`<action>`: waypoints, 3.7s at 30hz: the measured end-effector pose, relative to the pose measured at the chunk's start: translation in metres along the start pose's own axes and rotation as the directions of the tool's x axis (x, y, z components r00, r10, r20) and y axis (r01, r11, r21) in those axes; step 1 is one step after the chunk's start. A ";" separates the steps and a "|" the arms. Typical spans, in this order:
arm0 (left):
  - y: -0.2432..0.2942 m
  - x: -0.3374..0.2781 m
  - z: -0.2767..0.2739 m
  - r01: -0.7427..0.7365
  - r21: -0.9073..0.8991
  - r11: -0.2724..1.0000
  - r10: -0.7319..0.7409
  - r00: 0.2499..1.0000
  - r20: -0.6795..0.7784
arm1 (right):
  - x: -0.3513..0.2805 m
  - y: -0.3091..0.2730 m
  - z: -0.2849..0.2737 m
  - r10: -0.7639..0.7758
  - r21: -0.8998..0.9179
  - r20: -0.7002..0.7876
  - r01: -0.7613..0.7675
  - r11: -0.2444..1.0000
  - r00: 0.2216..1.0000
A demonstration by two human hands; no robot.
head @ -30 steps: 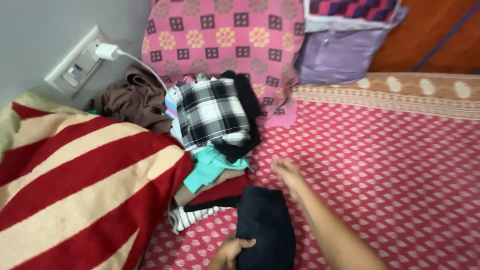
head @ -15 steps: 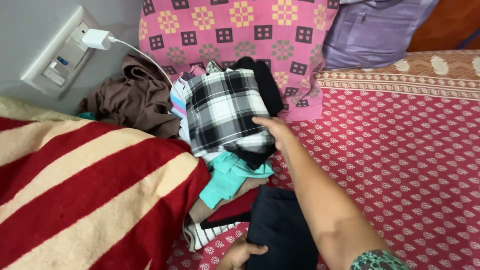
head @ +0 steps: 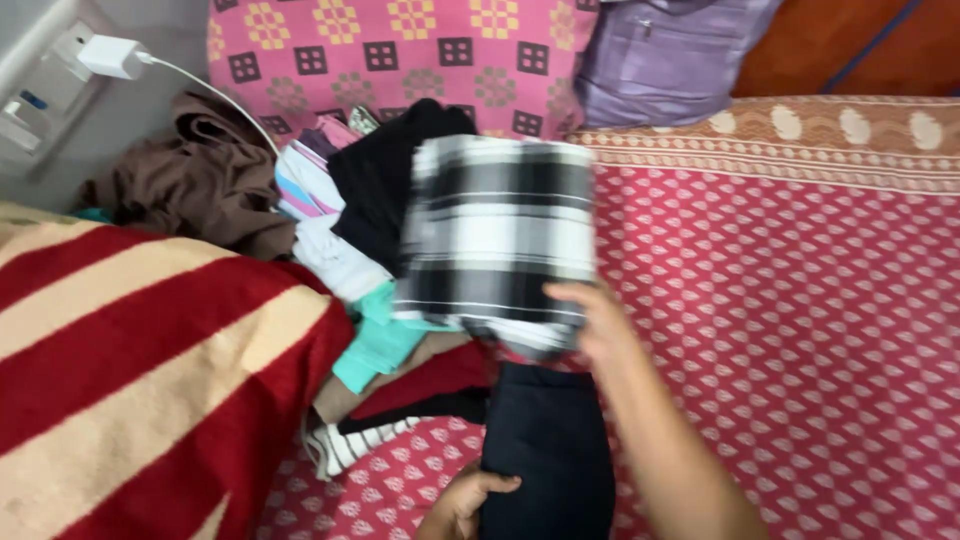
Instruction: Folding various items of clothing and stacking them neatly on a bed.
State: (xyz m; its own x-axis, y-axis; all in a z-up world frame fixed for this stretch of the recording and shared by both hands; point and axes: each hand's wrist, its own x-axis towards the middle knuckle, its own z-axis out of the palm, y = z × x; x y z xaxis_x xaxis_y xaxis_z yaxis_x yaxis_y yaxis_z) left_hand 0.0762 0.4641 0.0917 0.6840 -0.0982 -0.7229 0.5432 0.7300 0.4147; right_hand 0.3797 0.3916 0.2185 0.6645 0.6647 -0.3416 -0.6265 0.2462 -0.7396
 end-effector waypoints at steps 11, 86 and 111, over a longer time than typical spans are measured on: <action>-0.061 0.102 0.109 0.262 -0.013 0.965 -0.257 0.952 0.166 | -0.242 -0.092 -0.283 -0.280 -0.089 -0.288 0.266 0.960 0.916; 0.127 -0.027 0.130 -0.439 0.725 0.531 0.847 0.276 -0.454 | -0.111 -0.063 -0.108 -0.066 -0.301 -0.037 0.052 0.952 0.997; -0.074 -0.023 0.116 -0.311 0.100 0.945 0.323 0.846 -0.424 | -0.305 -0.096 -0.291 -0.028 -0.374 -0.481 -0.176 0.911 0.877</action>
State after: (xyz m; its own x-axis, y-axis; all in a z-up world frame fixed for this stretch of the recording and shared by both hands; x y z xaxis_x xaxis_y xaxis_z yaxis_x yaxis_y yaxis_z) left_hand 0.0766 0.3338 0.1421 0.5477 0.4392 -0.7121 0.3494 0.6533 0.6717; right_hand 0.3556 -0.0398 0.2245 0.7958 0.2367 -0.5574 -0.5350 -0.1562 -0.8303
